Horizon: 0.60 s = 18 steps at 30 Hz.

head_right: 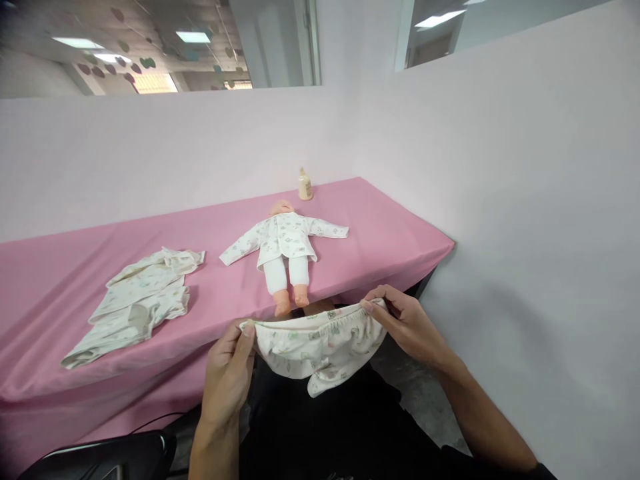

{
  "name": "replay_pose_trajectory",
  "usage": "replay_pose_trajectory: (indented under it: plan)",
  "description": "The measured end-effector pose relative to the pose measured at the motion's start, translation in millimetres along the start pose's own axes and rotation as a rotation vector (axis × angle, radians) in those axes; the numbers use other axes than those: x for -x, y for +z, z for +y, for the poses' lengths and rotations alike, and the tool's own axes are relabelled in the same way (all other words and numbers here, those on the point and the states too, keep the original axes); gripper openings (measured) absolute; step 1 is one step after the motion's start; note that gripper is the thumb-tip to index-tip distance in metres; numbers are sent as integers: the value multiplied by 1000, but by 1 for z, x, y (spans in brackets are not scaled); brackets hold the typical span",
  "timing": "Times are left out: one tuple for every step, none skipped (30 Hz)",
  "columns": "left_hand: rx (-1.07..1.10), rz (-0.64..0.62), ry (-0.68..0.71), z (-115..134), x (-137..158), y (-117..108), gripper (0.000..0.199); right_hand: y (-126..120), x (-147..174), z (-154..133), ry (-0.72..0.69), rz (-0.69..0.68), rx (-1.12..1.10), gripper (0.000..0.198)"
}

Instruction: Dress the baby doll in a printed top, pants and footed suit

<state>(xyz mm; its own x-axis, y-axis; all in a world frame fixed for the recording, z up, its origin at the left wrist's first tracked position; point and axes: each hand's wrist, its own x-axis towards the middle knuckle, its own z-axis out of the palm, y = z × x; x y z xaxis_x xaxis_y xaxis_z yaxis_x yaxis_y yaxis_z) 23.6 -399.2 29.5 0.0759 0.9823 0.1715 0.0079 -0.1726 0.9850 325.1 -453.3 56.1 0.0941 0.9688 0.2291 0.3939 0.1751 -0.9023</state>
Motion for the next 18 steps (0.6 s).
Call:
replay_pose_trajectory:
  plan:
    - [-74, -7, 25, 4, 1, 1, 32, 1, -1, -2, -25, -14, 79, 23]
    - [-141, -15, 53, 8, 2, 2, 33, 3, -1, -4, -58, -30, 149, 23]
    - [-196, -24, 81, 11, 3, 4, 34, 5, 0, -6, -97, -46, 206, 22]
    - [-236, -40, 108, 15, 3, 5, 35, 7, 2, -9, -137, -59, 248, 21]
    - [-264, -65, 134, 18, 3, 6, 35, 10, 4, -13, -173, -76, 273, 23]
    - [-285, -95, 159, 20, 3, 7, 35, 13, 6, -16, -207, -101, 281, 26]
    - [-303, -126, 180, 22, 2, 8, 34, 17, 8, -21, -238, -138, 273, 30]
    - [-322, -152, 199, 23, 1, 9, 34, 22, 9, -25, -264, -185, 251, 34]
    - [-345, -172, 215, 24, 0, 10, 33, 27, 9, -29, -284, -241, 223, 37]
    - [-369, -186, 226, 25, -2, 12, 33, 33, 7, -33, -297, -299, 195, 38]
    - [-396, -194, 233, 26, -5, 13, 33, 40, 3, -36, -296, -345, 175, 38]
    - [-424, -197, 240, 28, -9, 15, 33, 48, -4, -37, -283, -376, 167, 37]
    - [-451, -192, 254, 31, -15, 18, 33, 56, -14, -38, -265, -385, 165, 35]
    - [-475, -179, 274, 34, -22, 20, 32, 64, -25, -38, -236, -380, 170, 33]
    - [-496, -157, 301, 39, -31, 22, 32, 71, -38, -37, -216, -390, 158, 32]
    - [-515, -130, 333, 44, -41, 24, 32, 77, -52, -37, -196, -413, 110, 32]
    - [-536, -100, 364, 49, -52, 25, 33, 82, -67, -37, -169, -462, 19, 32]
    - [-559, -72, 390, 54, -64, 26, 33, 86, -82, -39, -138, -523, -81, 31]
